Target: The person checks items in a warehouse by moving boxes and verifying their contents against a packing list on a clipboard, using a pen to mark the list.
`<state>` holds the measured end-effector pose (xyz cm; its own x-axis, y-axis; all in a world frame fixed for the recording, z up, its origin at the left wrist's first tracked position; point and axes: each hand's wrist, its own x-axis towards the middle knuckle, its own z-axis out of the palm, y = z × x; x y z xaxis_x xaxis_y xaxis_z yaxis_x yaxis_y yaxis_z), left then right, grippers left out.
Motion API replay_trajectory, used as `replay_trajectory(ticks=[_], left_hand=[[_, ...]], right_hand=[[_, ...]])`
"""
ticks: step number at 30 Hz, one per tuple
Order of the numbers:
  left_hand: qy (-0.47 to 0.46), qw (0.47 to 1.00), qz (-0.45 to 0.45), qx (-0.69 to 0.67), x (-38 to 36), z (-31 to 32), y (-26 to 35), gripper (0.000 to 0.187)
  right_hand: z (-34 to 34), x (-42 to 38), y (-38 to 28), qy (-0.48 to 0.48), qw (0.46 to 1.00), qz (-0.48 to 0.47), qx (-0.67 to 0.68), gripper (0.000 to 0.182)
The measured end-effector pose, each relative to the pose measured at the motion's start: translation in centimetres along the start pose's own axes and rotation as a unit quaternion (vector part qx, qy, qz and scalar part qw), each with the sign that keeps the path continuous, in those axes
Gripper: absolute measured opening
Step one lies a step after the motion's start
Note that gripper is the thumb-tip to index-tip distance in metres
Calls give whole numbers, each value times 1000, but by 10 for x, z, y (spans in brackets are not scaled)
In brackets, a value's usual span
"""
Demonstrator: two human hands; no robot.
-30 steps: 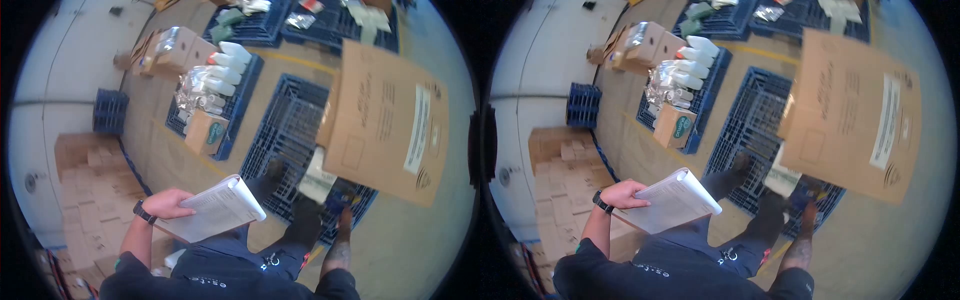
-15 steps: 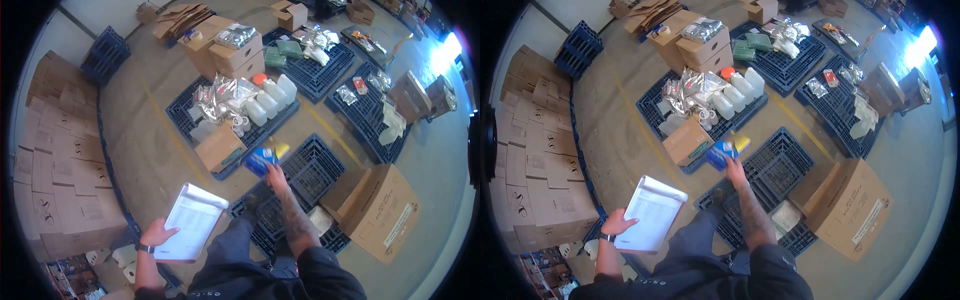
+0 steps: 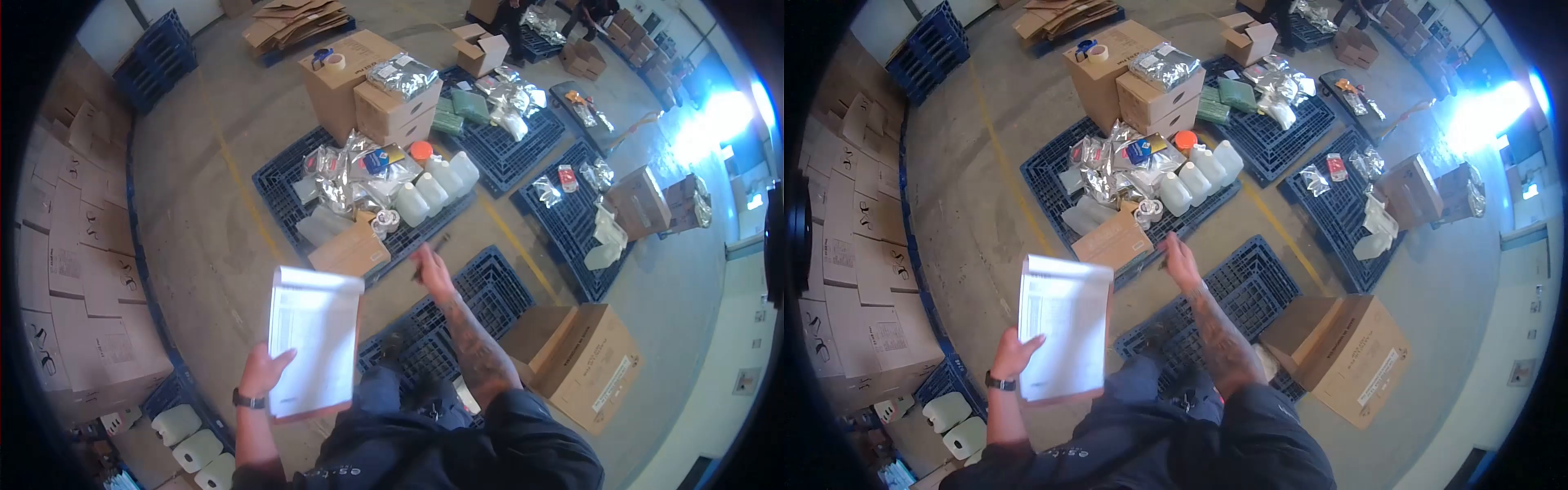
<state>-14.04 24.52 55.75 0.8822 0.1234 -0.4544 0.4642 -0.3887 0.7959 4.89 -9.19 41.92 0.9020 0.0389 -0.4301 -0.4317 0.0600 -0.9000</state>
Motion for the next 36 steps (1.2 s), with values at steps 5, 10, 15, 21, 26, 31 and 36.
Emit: replay_trajectory(ticks=[5,10,15,21,26,31,36], left_hand=[[-15,977,91,-192,42,36,53,30],[-73,911,103,-393,20,64,129,40],[-138,885,155,-416,-8,76,171,39],[-168,885,231,-367,-35,78,205,38],[-175,889,245,-345,-59,86,204,38],[-199,883,235,-353,-63,83,197,39],[-198,875,237,-373,-67,82,196,40]], right_hand=[[-59,-106,-39,76,994,-74,-33,39],[-63,-205,-149,78,967,-241,-34,28],[-52,-255,-204,61,928,-368,13,30],[-46,-263,-247,102,863,-479,-126,14],[-49,-273,-238,138,811,-544,-165,34],[-47,-275,-225,179,815,-536,-128,25],[-42,-270,-227,226,788,-563,-105,26]])
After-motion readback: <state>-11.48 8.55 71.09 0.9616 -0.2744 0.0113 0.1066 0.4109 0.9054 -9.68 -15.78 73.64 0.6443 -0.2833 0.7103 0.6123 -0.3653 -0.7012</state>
